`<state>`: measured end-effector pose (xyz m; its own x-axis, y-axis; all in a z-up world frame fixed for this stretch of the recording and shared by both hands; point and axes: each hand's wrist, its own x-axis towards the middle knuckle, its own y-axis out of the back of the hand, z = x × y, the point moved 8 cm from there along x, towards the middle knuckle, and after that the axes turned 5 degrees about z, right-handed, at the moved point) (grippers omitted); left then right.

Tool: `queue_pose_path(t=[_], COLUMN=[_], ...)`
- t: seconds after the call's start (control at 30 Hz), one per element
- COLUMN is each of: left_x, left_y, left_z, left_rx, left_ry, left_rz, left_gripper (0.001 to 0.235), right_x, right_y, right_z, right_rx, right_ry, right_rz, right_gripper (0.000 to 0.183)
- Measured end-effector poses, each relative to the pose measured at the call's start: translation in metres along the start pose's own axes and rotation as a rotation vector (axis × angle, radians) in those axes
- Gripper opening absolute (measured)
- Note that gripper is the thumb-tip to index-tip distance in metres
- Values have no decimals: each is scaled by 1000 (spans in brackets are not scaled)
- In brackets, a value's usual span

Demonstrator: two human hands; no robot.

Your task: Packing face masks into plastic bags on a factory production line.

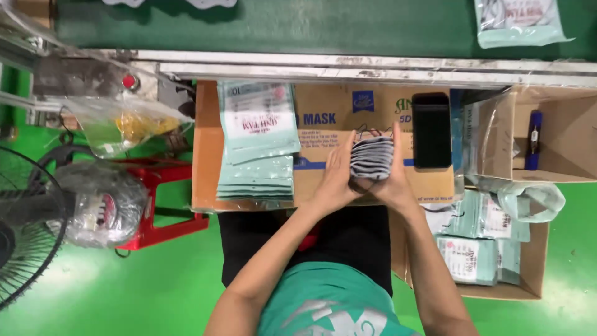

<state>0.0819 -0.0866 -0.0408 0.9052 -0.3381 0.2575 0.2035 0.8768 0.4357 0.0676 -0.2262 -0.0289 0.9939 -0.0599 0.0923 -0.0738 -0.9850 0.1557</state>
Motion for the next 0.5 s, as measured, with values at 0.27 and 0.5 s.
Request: queue_pose_path(t=[0.27, 0.5], left_x=[-14, -4], left_y=[-17, 91], left_z=[-45, 50], left_rx=[-82, 12], left_ry=[223, -103], left_rz=[88, 163], left_gripper=[104, 82], right_x=[-16, -9], right_y=[-6, 11], right_z=[8, 42], right_rx=[-26, -80], right_ry=[84, 36], right_rz=[-82, 254], right_gripper=[106, 50])
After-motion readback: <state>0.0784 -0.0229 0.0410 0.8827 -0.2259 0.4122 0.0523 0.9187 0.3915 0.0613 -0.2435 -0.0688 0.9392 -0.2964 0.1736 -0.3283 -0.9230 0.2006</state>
